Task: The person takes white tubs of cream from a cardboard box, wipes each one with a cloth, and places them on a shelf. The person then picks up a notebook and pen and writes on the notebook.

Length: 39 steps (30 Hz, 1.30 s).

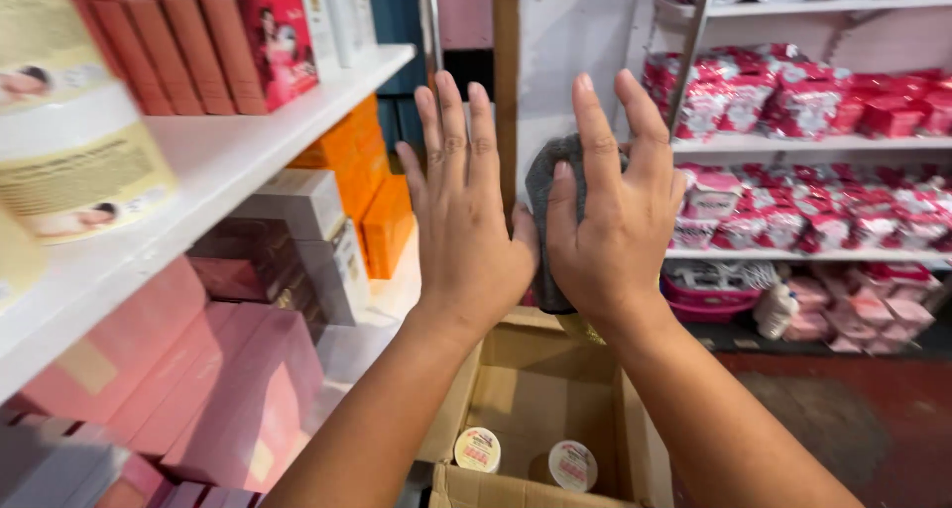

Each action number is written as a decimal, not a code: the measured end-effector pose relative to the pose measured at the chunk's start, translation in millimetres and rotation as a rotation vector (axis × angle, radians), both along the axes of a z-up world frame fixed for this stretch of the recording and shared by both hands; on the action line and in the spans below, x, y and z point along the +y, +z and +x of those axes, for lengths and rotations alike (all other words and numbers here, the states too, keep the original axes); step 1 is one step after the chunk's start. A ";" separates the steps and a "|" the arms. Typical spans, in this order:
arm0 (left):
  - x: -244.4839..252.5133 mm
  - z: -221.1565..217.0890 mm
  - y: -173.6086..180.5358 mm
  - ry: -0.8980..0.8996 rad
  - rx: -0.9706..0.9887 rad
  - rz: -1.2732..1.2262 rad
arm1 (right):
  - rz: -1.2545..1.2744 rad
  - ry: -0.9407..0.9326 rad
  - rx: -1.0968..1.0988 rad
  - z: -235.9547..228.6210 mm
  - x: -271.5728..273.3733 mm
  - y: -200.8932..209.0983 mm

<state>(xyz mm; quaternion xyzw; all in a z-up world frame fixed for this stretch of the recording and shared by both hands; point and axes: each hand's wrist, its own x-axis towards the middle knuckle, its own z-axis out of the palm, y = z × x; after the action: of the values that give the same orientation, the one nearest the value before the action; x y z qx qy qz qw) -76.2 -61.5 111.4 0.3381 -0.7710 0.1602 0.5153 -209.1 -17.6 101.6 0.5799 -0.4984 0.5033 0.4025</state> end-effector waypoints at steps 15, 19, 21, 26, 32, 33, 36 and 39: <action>-6.9 -65.8 -76.1 -1.118 0.374 0.686 | 0.088 0.466 -0.233 -65.2 23.7 -53.9; -7.1 -79.2 -115.1 -1.107 0.468 0.674 | 0.276 0.642 -0.345 -74.5 23.3 -90.9; -12.1 -83.0 -140.6 -1.058 0.433 0.659 | 0.383 0.787 -0.537 -87.1 11.3 -124.2; -36.5 -68.3 -215.7 -0.983 0.268 0.765 | 0.556 0.562 -0.804 -107.7 -2.3 -216.1; -37.8 -76.2 -300.5 -0.339 0.011 0.614 | 0.830 0.035 -0.742 -97.4 25.4 -279.7; -33.4 -76.3 -306.9 -0.344 0.004 0.625 | 0.837 0.028 -0.752 -94.2 28.8 -292.5; -30.5 -76.7 -333.8 -0.182 -0.177 0.770 | 0.850 -0.019 -0.638 -84.7 30.3 -329.2; -36.2 -79.1 -378.9 -0.132 -0.258 0.791 | 0.856 -0.039 -0.500 -80.8 23.9 -364.4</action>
<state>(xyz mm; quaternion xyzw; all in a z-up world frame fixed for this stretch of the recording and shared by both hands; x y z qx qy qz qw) -155.4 -97.7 -267.6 0.4369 -0.8513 -0.1405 0.2542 -289.9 6.3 -262.8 0.5452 -0.7524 0.3695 0.0057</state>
